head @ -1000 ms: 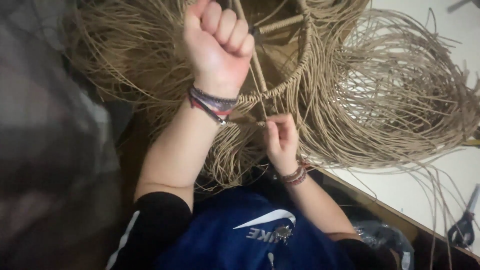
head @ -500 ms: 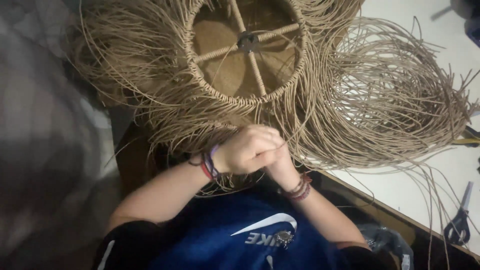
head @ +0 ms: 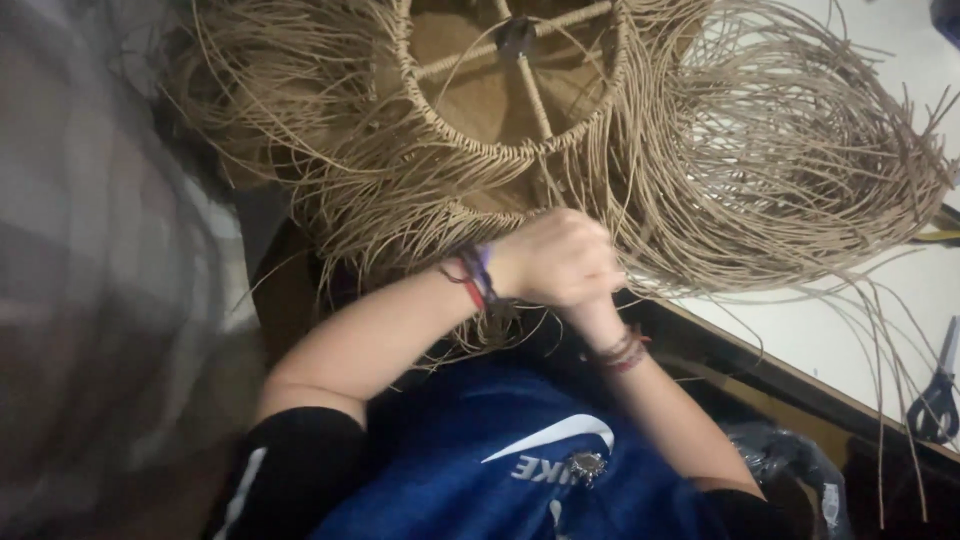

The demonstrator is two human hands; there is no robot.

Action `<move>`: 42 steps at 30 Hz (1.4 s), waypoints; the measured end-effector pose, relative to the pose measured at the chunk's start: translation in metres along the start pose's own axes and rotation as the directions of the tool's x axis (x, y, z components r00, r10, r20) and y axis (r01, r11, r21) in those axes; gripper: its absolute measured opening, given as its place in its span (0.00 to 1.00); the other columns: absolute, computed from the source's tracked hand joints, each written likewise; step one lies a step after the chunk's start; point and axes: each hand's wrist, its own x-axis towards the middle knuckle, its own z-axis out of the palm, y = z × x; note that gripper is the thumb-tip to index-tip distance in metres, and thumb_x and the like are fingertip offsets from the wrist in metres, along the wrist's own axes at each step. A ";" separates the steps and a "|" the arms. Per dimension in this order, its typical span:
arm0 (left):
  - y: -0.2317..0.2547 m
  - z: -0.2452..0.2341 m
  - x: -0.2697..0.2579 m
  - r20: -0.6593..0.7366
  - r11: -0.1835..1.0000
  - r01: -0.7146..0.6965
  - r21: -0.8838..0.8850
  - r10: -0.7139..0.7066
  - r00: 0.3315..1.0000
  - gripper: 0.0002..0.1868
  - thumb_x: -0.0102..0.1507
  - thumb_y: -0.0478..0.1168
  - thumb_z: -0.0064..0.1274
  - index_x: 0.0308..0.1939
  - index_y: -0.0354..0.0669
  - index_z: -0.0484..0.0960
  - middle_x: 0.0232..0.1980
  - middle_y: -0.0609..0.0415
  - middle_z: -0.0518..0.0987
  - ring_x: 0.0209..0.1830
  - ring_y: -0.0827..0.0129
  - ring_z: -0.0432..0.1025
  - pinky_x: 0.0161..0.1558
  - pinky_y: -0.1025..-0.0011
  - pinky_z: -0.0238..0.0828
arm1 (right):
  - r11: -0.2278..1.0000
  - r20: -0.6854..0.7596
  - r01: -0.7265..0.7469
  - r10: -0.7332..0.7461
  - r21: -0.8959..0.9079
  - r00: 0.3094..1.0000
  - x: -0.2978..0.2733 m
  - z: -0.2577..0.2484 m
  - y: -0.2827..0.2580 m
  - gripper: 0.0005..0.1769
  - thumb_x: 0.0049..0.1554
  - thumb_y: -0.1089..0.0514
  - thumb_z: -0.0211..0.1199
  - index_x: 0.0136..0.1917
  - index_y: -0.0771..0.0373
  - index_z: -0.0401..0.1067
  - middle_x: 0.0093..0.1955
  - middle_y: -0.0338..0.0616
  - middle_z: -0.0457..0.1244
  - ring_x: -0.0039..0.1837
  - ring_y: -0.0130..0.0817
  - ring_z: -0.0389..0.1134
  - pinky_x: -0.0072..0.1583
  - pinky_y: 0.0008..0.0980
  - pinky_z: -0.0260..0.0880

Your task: Weaving natural fibers onto a circular frame to create a lampshade, including measuring and cutting the fibers to length.

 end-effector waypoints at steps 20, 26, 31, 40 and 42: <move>-0.031 -0.028 -0.083 0.071 0.954 0.117 0.275 -0.141 0.987 0.17 0.71 0.51 0.45 0.35 0.46 0.79 0.52 0.51 0.79 0.52 0.55 0.74 0.49 0.59 0.72 | 0.983 0.002 0.077 -0.078 -0.167 0.997 -0.011 -0.047 -0.056 0.30 0.58 0.64 0.62 0.73 0.58 0.63 0.46 0.50 0.71 0.47 0.53 0.73 0.48 0.48 0.73; 0.006 -0.040 -0.086 0.076 0.957 0.193 0.216 -0.213 0.974 0.16 0.71 0.47 0.45 0.37 0.38 0.75 0.66 0.44 0.71 0.48 0.49 0.76 0.45 0.56 0.78 | 0.991 0.061 0.116 -0.112 -0.062 0.992 -0.021 -0.051 -0.086 0.25 0.57 0.59 0.65 0.66 0.53 0.63 0.44 0.33 0.74 0.38 0.39 0.75 0.40 0.35 0.74; 0.019 -0.045 -0.125 0.053 0.927 0.135 0.350 -0.163 0.985 0.20 0.73 0.55 0.40 0.40 0.45 0.78 0.47 0.52 0.77 0.37 0.59 0.77 0.40 0.63 0.74 | 0.970 0.077 0.211 -0.203 -0.117 0.976 -0.023 -0.056 -0.093 0.21 0.59 0.51 0.65 0.64 0.53 0.67 0.40 0.32 0.73 0.37 0.37 0.75 0.40 0.34 0.74; 0.045 -0.145 -0.179 0.061 0.765 0.427 0.482 -0.516 0.854 0.17 0.66 0.50 0.51 0.24 0.50 0.80 0.23 0.57 0.78 0.29 0.60 0.75 0.38 0.61 0.71 | 0.815 0.332 0.278 -0.112 -0.509 0.937 -0.016 -0.079 -0.112 0.12 0.59 0.47 0.62 0.49 0.57 0.72 0.28 0.50 0.69 0.34 0.55 0.73 0.39 0.49 0.72; 0.048 -0.163 -0.179 0.047 0.598 0.578 0.556 -0.717 0.696 0.13 0.66 0.52 0.53 0.32 0.52 0.85 0.32 0.58 0.84 0.43 0.59 0.79 0.47 0.58 0.71 | 0.827 0.264 0.238 -0.113 -0.510 0.958 -0.012 -0.091 -0.124 0.23 0.55 0.50 0.65 0.64 0.53 0.70 0.29 0.46 0.70 0.35 0.55 0.74 0.41 0.54 0.73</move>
